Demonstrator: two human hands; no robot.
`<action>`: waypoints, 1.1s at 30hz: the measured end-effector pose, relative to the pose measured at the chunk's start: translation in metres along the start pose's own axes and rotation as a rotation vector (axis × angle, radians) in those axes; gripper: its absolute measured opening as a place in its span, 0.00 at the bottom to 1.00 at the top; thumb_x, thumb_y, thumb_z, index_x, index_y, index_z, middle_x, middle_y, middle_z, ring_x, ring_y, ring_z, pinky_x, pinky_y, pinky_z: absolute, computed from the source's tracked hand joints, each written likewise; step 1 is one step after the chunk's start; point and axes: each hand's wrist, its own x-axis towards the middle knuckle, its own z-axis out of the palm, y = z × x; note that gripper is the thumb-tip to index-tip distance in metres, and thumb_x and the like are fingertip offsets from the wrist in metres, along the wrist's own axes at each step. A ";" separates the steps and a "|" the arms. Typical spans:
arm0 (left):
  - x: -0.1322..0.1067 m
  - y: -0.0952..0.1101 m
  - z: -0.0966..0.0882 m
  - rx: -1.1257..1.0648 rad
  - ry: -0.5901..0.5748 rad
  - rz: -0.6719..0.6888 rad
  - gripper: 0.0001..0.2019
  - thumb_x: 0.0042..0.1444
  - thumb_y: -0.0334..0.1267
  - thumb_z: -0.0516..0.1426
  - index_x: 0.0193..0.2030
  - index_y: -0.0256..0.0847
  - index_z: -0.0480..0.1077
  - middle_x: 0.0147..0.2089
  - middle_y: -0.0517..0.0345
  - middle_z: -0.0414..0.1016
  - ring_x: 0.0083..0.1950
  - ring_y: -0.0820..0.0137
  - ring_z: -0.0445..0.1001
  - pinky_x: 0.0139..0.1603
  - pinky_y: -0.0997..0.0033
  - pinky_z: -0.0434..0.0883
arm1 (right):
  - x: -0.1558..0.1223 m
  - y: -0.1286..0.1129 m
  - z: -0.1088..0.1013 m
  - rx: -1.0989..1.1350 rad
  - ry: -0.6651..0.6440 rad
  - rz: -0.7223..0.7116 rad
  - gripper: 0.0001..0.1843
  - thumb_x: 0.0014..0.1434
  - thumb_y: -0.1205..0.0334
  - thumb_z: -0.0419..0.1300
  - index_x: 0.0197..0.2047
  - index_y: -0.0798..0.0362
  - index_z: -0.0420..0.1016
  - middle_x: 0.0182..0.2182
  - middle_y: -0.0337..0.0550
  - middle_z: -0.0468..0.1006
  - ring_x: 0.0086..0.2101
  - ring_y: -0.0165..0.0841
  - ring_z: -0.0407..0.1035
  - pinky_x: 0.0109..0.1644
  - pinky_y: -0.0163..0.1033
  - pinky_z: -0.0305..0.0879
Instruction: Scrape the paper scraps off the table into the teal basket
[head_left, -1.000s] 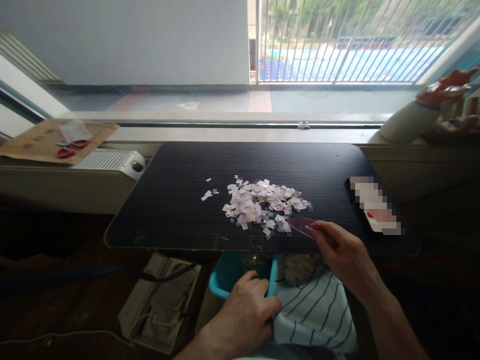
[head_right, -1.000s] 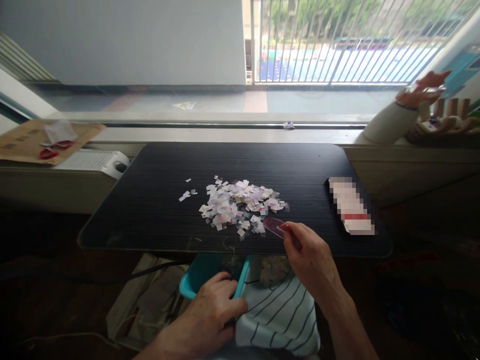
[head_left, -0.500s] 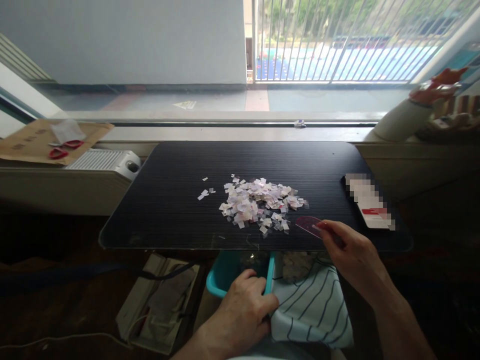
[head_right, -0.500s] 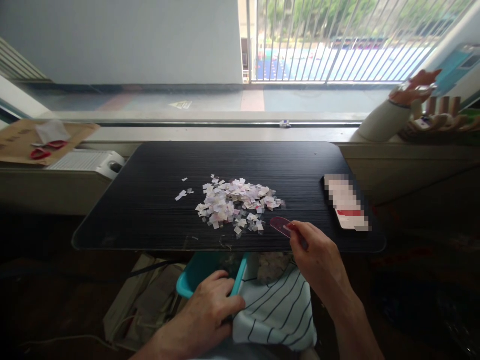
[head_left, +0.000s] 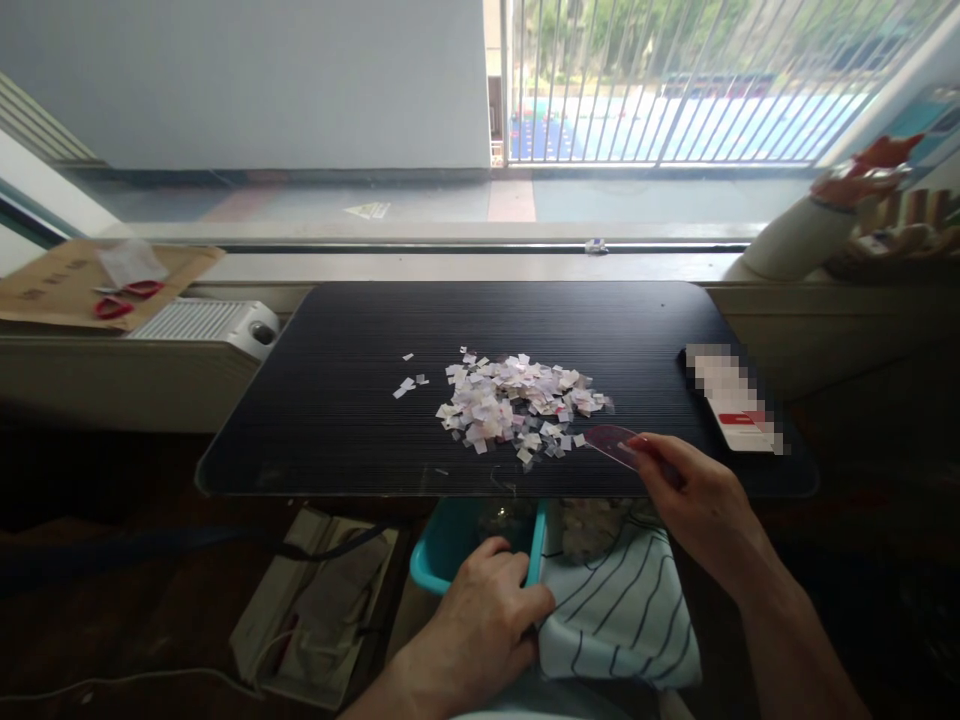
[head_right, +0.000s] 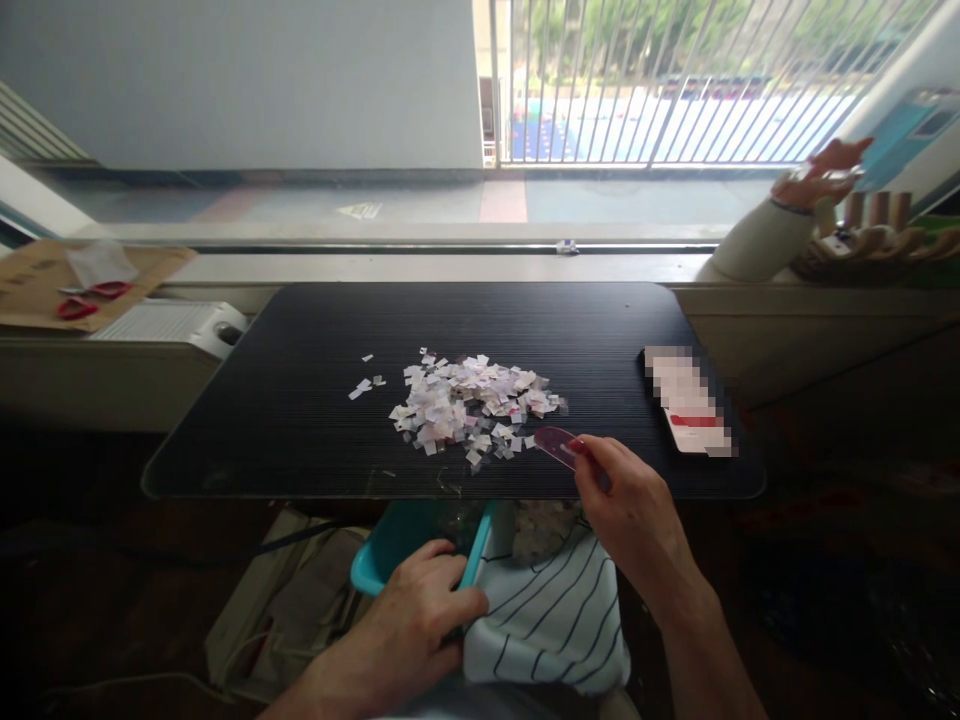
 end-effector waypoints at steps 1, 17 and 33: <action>0.000 0.000 0.000 -0.001 0.000 0.003 0.05 0.48 0.33 0.61 0.33 0.43 0.72 0.30 0.59 0.65 0.34 0.66 0.66 0.51 0.59 0.62 | 0.000 -0.002 0.001 0.008 -0.005 -0.008 0.12 0.62 0.59 0.53 0.41 0.51 0.76 0.36 0.43 0.81 0.30 0.33 0.74 0.34 0.36 0.68; -0.001 0.000 0.001 -0.016 0.010 -0.017 0.07 0.47 0.30 0.60 0.34 0.43 0.72 0.29 0.60 0.64 0.34 0.67 0.65 0.52 0.59 0.62 | -0.005 -0.010 0.000 0.030 -0.097 -0.036 0.11 0.62 0.61 0.52 0.42 0.50 0.75 0.37 0.42 0.80 0.34 0.33 0.74 0.38 0.36 0.69; 0.002 0.001 -0.003 -0.036 0.027 -0.013 0.05 0.48 0.30 0.61 0.33 0.42 0.72 0.28 0.61 0.64 0.33 0.68 0.65 0.51 0.59 0.62 | -0.013 -0.005 -0.009 -0.028 -0.056 0.021 0.11 0.62 0.61 0.53 0.41 0.51 0.75 0.36 0.42 0.80 0.33 0.34 0.74 0.38 0.37 0.68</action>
